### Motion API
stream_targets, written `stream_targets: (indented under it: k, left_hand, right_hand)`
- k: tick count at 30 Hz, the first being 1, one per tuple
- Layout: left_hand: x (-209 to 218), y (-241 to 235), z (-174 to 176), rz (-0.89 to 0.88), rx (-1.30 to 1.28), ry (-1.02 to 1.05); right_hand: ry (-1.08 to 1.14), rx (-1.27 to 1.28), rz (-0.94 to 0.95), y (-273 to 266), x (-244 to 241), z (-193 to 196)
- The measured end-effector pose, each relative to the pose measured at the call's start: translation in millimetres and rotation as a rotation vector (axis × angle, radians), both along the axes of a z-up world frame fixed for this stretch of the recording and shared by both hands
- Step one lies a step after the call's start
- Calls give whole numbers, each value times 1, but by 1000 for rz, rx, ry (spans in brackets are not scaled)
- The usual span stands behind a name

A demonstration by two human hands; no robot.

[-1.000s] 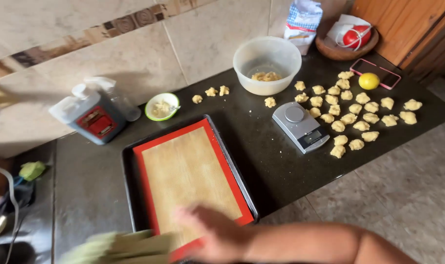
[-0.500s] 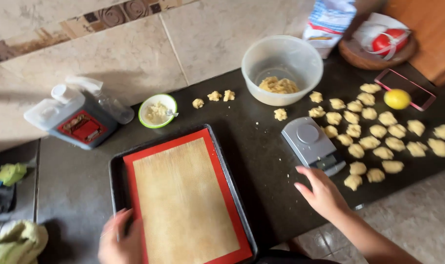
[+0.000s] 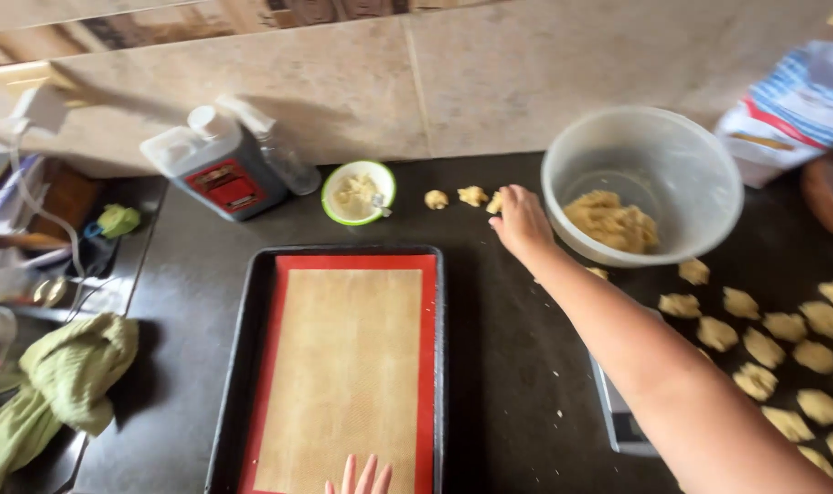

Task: The person fills small dough rings with a white mixture using a spoon, then rolls more dough into balls and rings, placing them on a baking sheet. They briefly pause to wash their hands at a sink before returning to the task.

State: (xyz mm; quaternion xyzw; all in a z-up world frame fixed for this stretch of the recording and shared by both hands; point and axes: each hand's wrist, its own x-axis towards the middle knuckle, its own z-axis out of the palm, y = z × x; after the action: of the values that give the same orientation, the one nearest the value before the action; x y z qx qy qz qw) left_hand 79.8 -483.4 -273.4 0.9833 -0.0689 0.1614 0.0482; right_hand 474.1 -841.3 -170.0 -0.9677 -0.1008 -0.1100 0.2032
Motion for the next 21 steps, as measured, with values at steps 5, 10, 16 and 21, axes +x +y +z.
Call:
stream_targets:
  k: [5, 10, 16, 21]
  left_hand:
    - [26, -13, 40, 59, -458, -313]
    - [110, -76, 240, 442, -1704, 440]
    - [183, -95, 207, 424, -2491, 922]
    - [168, -92, 171, 187, -2632, 1089]
  right_hand:
    - [-38, -135, -147, -2, 37, -34]
    - [-17, 214, -226, 9, -1, -4]
    - [8, 680, 219, 125, -189, 117]
    - [-317, 415, 389, 166, -240, 163]
